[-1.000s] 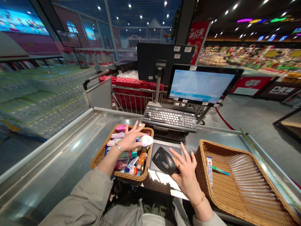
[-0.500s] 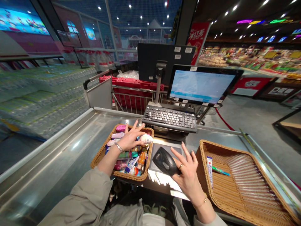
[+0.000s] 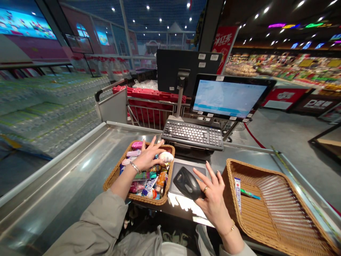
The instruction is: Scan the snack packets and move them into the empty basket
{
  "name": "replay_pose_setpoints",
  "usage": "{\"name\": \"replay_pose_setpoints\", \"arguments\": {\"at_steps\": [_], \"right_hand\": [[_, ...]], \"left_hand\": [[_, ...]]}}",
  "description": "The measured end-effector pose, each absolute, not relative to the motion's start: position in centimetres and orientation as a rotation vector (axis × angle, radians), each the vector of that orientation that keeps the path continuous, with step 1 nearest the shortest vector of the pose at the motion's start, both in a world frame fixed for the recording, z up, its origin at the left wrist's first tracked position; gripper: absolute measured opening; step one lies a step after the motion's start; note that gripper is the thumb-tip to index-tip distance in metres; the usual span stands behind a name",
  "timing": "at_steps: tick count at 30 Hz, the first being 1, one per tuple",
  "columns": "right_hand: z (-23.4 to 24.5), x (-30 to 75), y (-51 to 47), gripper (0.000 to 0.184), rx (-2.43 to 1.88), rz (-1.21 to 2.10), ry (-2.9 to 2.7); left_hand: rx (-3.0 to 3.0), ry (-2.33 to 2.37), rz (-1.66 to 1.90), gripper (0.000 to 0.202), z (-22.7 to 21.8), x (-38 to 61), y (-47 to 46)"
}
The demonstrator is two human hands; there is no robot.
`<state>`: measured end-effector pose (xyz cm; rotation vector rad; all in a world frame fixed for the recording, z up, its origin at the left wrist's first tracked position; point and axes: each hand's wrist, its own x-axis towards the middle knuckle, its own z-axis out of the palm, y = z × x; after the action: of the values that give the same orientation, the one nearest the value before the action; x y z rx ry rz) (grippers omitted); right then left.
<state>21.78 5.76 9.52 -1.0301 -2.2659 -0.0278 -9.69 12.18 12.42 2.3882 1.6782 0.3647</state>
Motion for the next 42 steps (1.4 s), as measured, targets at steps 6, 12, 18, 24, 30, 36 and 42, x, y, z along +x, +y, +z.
{"name": "replay_pose_setpoints", "arguments": {"at_steps": [6,12,18,24,30,36,42], "right_hand": [[9.5,21.5,5.7,0.037,-1.082,-0.03,-2.163],[9.5,21.6,5.6,0.025,-1.158,-0.061,-2.092],[9.4,22.2,5.6,0.014,-1.194,-0.102,-2.045],[9.1,23.0,5.3,0.012,-1.228,-0.128,-1.995],[9.3,23.8,4.8,0.016,-1.297,-0.143,-1.927],[9.1,24.6,4.5,0.017,-1.348,-0.173,-1.855],[8.7,25.7,4.3,0.024,-1.423,-0.206,-1.823]], "left_hand": [[2.378,1.696,0.396,0.042,12.8,-9.5,11.9],[2.421,1.699,0.422,0.041,13.2,-8.8,11.8],[2.475,1.67,0.448,0.042,12.9,-7.9,12.3],[2.516,1.608,0.445,0.043,13.1,-6.3,13.0],[2.565,1.528,0.456,0.045,13.2,-4.6,13.7],[2.603,1.462,0.45,0.043,13.8,-2.7,14.3],[2.646,1.407,0.446,0.043,14.2,-0.9,14.8]]}}
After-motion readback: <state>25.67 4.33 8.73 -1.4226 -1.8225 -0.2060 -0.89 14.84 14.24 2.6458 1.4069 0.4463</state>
